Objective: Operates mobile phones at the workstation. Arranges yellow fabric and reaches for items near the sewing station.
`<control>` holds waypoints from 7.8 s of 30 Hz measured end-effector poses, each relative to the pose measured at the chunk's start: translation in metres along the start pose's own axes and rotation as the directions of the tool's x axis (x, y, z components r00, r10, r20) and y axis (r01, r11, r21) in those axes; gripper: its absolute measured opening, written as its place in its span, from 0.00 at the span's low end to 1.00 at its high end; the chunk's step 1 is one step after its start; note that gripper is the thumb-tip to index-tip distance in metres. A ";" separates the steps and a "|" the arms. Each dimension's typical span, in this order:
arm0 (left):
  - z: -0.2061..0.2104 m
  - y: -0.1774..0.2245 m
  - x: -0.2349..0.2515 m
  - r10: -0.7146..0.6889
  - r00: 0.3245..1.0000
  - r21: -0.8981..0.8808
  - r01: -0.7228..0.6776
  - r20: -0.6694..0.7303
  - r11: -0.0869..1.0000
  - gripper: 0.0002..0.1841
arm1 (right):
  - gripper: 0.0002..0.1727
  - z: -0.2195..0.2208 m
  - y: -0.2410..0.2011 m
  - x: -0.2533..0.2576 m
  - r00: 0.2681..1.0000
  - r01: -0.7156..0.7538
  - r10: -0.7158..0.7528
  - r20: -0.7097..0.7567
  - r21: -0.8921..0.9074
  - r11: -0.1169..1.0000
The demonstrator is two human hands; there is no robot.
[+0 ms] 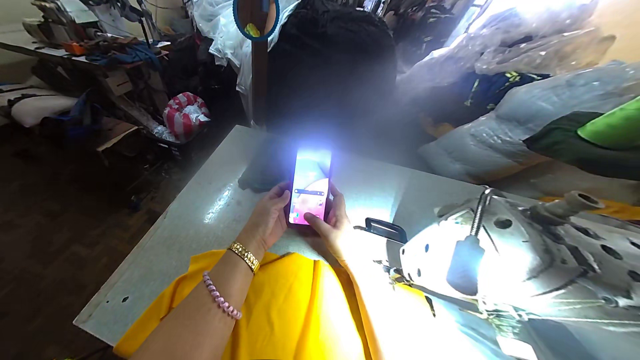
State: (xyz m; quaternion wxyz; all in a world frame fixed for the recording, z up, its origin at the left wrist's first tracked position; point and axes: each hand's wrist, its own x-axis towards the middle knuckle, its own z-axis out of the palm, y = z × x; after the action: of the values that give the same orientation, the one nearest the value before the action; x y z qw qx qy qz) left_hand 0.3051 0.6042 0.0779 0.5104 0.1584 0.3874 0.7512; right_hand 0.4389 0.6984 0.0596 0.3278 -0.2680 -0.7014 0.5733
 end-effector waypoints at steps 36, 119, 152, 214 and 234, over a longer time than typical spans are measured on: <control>0.001 0.001 -0.001 -0.010 1.000 -0.017 0.010 -0.024 1.000 0.15 | 0.53 0.000 -0.002 0.002 0.998 -0.061 0.054 0.043 0.179 0.982; -0.001 0.003 0.000 -0.007 1.000 -0.049 0.006 -0.020 0.999 0.16 | 0.59 -0.016 0.007 0.009 0.969 -0.071 -0.013 0.246 0.330 0.941; 0.000 0.003 0.000 -0.006 1.000 -0.048 0.005 -0.024 0.999 0.16 | 0.59 -0.016 0.003 0.009 0.968 -0.066 -0.016 0.251 0.314 0.947; 0.004 -0.004 -0.006 0.061 0.994 0.158 -0.046 -0.092 0.986 0.30 | 0.33 0.015 0.000 0.001 0.999 0.005 -0.019 0.027 0.428 0.904; 0.004 -0.002 -0.004 0.029 0.992 0.127 -0.013 -0.122 0.992 0.22 | 0.30 0.006 0.017 0.007 0.996 -0.072 0.037 0.087 0.450 0.890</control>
State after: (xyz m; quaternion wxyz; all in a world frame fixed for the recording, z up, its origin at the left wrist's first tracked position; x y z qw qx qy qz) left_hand 0.3108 0.6025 0.0797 0.4665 0.1476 0.4634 0.7388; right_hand 0.4295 0.7035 0.0435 0.3382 -0.1820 -0.5528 0.7395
